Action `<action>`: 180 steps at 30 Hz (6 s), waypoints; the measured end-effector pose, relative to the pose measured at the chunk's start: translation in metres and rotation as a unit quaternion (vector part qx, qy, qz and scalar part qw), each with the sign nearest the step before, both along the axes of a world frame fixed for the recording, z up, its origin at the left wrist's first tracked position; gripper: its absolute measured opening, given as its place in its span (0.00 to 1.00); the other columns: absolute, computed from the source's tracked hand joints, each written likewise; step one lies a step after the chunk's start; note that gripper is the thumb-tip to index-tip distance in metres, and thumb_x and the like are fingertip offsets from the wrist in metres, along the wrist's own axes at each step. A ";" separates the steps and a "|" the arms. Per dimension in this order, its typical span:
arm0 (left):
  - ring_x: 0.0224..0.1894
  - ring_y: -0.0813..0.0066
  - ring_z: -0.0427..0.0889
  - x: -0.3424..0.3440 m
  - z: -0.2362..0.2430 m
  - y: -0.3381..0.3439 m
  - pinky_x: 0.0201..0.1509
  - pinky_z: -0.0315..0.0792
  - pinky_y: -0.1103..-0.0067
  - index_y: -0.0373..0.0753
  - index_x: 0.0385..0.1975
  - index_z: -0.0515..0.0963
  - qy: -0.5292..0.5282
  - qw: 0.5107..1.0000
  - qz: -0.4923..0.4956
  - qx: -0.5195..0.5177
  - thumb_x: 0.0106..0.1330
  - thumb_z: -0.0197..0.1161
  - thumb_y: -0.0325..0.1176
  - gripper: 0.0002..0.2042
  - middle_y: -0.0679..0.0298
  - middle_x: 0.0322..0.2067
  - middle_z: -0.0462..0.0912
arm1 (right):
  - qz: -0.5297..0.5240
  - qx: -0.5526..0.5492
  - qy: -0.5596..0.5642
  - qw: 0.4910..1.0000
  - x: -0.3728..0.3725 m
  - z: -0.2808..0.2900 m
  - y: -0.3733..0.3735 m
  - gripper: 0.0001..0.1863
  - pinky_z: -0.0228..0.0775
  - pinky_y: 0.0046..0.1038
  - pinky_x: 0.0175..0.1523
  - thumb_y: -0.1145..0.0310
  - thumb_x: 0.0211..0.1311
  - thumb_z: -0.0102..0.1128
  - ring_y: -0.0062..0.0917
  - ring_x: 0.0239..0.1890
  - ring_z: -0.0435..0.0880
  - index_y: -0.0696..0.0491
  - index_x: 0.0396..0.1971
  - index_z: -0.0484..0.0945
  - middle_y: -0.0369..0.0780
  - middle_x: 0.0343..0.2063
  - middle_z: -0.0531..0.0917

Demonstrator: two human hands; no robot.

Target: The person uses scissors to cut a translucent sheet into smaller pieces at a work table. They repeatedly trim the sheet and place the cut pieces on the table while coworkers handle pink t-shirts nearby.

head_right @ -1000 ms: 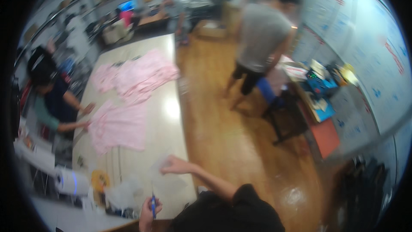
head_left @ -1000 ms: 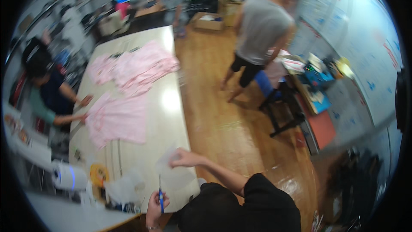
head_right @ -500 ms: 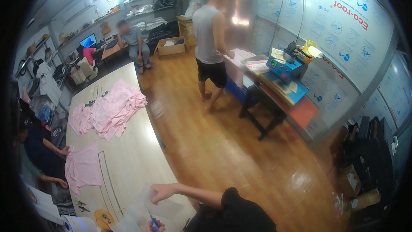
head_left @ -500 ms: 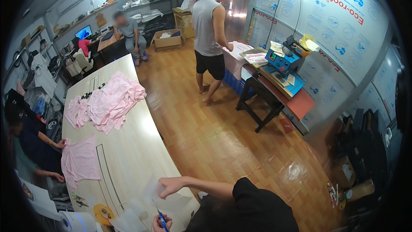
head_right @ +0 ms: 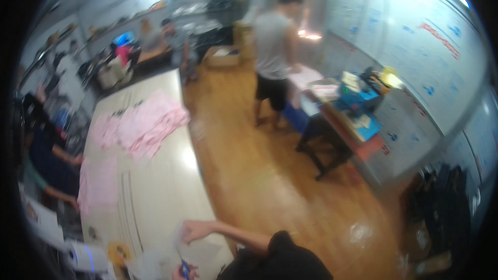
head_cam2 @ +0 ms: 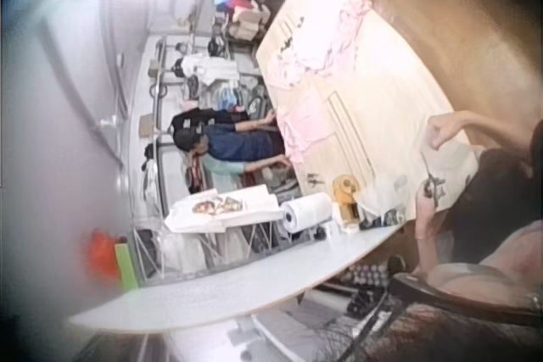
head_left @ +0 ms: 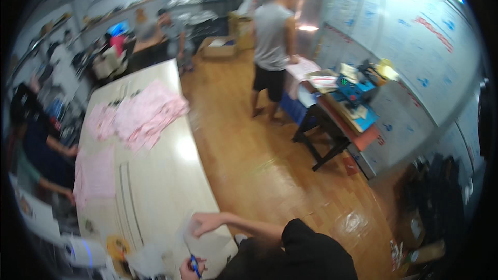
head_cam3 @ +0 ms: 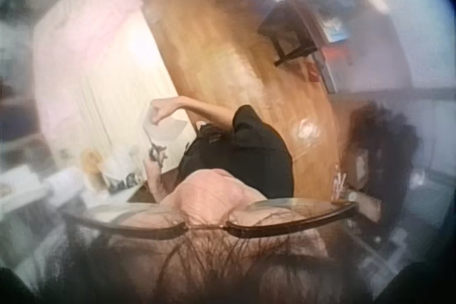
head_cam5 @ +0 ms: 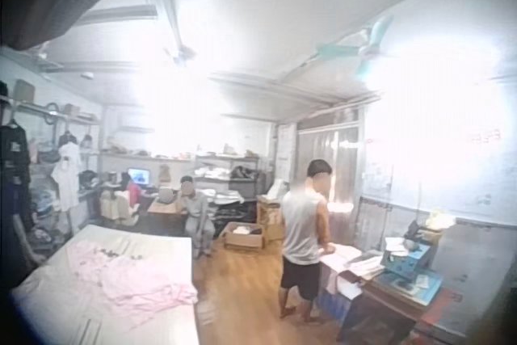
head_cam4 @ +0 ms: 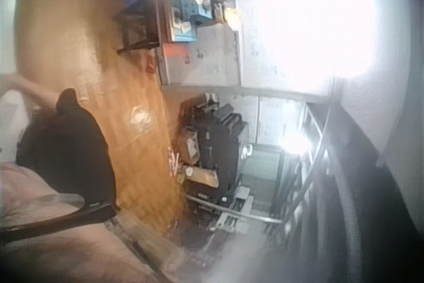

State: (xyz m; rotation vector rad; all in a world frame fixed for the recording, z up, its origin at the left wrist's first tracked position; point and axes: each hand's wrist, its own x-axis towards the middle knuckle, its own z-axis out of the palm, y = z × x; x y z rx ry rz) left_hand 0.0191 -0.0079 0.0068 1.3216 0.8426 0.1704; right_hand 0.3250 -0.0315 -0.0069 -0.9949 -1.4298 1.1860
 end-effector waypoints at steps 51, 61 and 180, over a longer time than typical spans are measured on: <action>0.34 0.87 0.79 0.002 0.010 0.021 0.39 0.80 0.82 0.39 0.33 0.67 0.010 1.000 0.025 -0.002 0.68 0.80 0.32 0.20 0.75 0.29 0.65 | 0.037 -0.086 -0.105 0.990 -0.011 0.029 0.004 0.12 0.77 0.32 0.41 0.69 0.55 0.65 0.30 0.31 0.83 0.59 0.38 0.84 0.46 0.29 0.88; 0.35 0.83 0.85 -0.003 -0.009 0.024 0.39 0.81 0.81 0.38 0.34 0.69 0.028 0.998 -0.006 0.050 0.69 0.79 0.33 0.19 0.73 0.29 0.72 | 0.049 -0.108 -0.112 0.987 -0.012 0.028 0.001 0.14 0.78 0.33 0.41 0.66 0.57 0.66 0.32 0.31 0.83 0.59 0.40 0.84 0.47 0.31 0.88; 0.41 0.78 0.87 -0.039 -0.026 0.019 0.48 0.81 0.80 0.30 0.58 0.78 -0.127 0.990 -0.001 -0.054 0.69 0.76 0.28 0.21 0.55 0.45 0.91 | -0.171 -0.185 -0.041 0.967 -0.085 0.012 -0.012 0.20 0.82 0.29 0.49 0.55 0.73 0.74 0.21 0.41 0.89 0.60 0.46 0.91 0.41 0.36 0.93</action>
